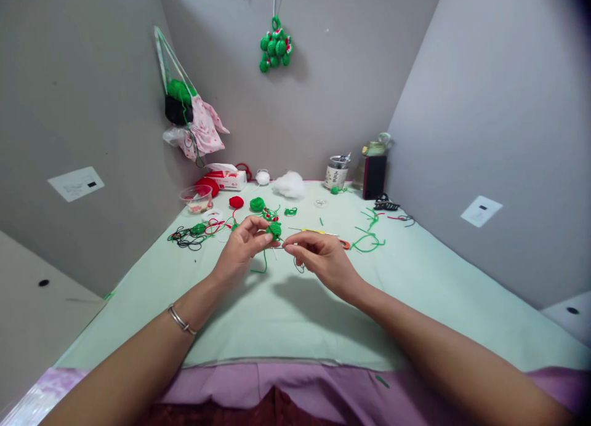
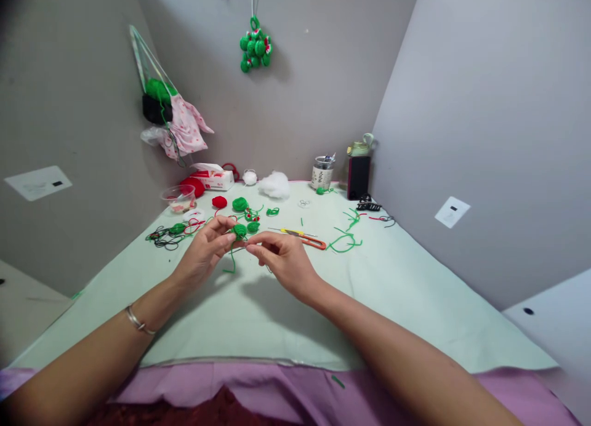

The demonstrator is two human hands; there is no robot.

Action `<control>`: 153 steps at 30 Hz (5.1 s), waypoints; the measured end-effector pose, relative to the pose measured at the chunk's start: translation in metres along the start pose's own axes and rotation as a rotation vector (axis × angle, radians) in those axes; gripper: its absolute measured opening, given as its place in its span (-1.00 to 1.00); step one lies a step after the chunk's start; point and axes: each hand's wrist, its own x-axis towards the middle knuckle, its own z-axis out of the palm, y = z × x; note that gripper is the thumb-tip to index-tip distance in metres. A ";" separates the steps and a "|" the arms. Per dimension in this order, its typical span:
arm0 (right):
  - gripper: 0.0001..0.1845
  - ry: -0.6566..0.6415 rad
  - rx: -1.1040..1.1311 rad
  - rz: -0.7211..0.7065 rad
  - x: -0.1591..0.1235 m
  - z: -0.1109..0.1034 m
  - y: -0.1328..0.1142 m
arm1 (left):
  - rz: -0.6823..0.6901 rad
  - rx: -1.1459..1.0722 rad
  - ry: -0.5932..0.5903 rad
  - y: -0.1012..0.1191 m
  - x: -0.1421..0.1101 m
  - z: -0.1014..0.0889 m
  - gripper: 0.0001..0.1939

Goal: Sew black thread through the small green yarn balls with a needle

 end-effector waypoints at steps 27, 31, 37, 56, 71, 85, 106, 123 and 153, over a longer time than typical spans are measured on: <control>-0.88 0.076 -0.073 -0.204 0.001 0.007 0.019 | -0.185 -0.082 -0.101 -0.001 -0.005 0.001 -0.79; -0.83 0.081 -0.070 -0.110 0.002 0.008 0.019 | -0.180 -0.036 -0.106 -0.001 -0.005 0.004 -0.79; -0.87 -0.015 0.059 0.095 0.004 0.008 0.012 | -0.054 0.082 -0.038 -0.009 -0.004 0.005 -0.72; -0.92 0.069 -0.397 -0.303 0.007 -0.012 0.003 | 0.024 0.347 -0.075 -0.016 -0.006 0.009 -0.79; -0.78 0.916 0.482 -0.364 0.024 -0.146 -0.028 | 0.044 0.542 -0.035 -0.015 0.006 -0.010 -0.81; -0.87 0.092 -0.378 -0.222 0.000 -0.028 -0.008 | -0.062 0.260 -0.160 -0.010 0.004 -0.008 -0.75; -0.86 -0.012 -0.667 -0.312 -0.002 -0.014 0.008 | -0.054 0.331 -0.105 -0.010 0.001 -0.005 -0.72; -0.69 -0.010 -0.192 0.007 0.005 -0.003 0.020 | -0.072 0.203 -0.075 -0.016 -0.003 0.000 -0.71; -0.79 0.742 0.562 -0.330 0.020 -0.134 -0.032 | 0.034 0.686 -0.096 -0.019 0.010 -0.023 -0.78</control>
